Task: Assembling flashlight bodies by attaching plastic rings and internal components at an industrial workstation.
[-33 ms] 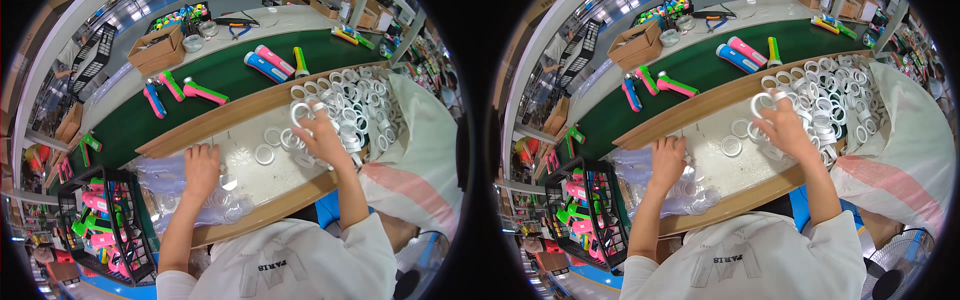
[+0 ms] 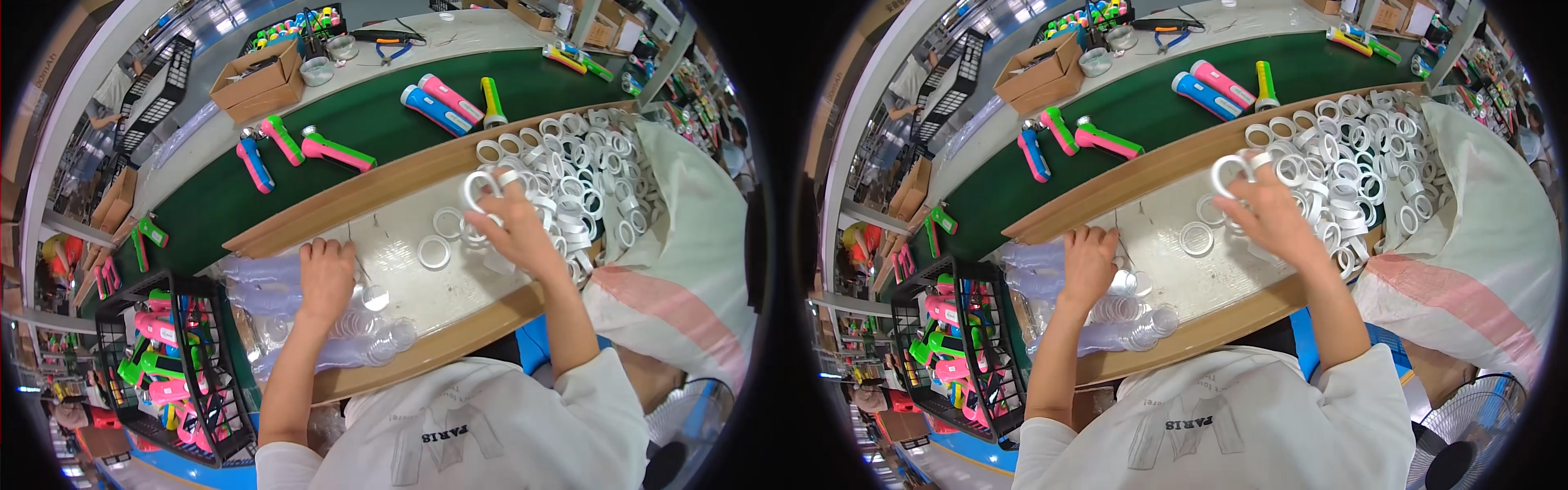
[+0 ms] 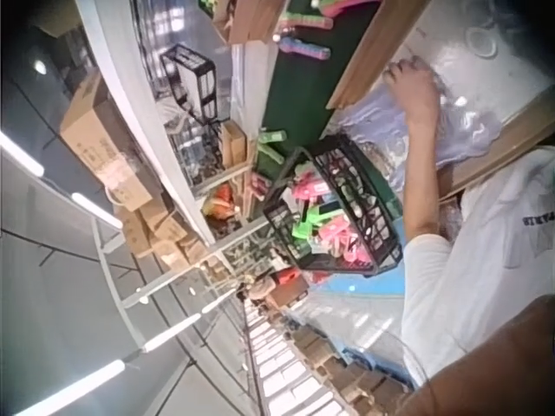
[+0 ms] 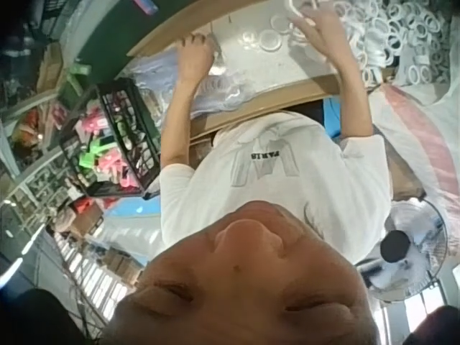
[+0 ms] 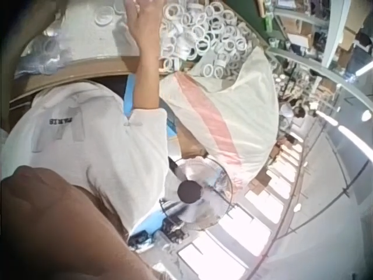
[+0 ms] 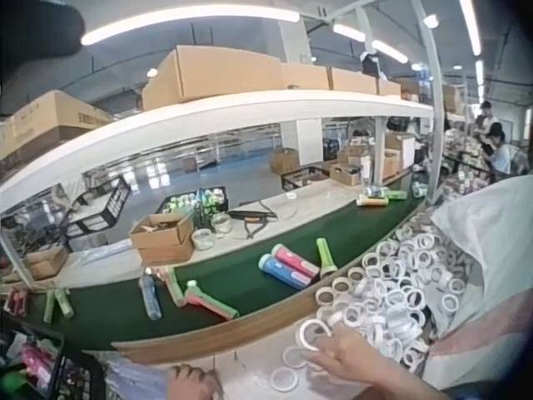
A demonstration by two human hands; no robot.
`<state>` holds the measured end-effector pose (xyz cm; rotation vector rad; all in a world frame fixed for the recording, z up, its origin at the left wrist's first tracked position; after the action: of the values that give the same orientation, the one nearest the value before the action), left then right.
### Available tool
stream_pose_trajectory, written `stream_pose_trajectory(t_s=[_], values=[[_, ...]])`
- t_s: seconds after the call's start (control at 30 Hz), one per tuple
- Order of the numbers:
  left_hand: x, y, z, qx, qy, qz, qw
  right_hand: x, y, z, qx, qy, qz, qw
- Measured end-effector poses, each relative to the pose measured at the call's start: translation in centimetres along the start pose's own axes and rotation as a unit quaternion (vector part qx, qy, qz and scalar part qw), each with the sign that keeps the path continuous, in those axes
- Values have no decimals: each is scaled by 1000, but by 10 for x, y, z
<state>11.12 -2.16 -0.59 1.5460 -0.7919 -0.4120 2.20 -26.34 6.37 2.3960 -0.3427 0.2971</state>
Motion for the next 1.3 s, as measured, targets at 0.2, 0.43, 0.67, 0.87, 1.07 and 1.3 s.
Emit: stream_pose_trajectory(t_s=[0.2, 0.43, 0.67, 0.87, 1.07, 1.3], values=[[16, 8, -9, -270, 9, 20, 963, 7, -93, 13, 596, -164, -25, 786], [78, 37, 13, -656, 98, -22, 748, 5, -132, 22, 792, -278, -38, 542], [174, -37, -23, -149, 177, -82, 970, 11, -114, 37, 802, -268, 21, 534], [187, -73, -48, -259, 195, -59, 944, 16, -110, 38, 810, -245, 23, 532], [142, 18, -31, -501, 94, 86, 856, 16, -102, 42, 798, -241, 35, 552], [33, 96, -7, -697, -36, -42, 715, 17, -105, 46, 812, -229, 41, 535]])
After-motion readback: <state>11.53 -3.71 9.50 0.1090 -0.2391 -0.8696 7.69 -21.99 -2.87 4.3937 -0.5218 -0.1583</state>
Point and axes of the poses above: each hand's wrist, its own x-axis towards the middle knuckle, its own y-axis out of the back of the hand, z = x × y, the point moved 8 cm from there along x, towards the middle knuckle, and after that the axes turned 7 degrees about x, right-handed, at the moved point
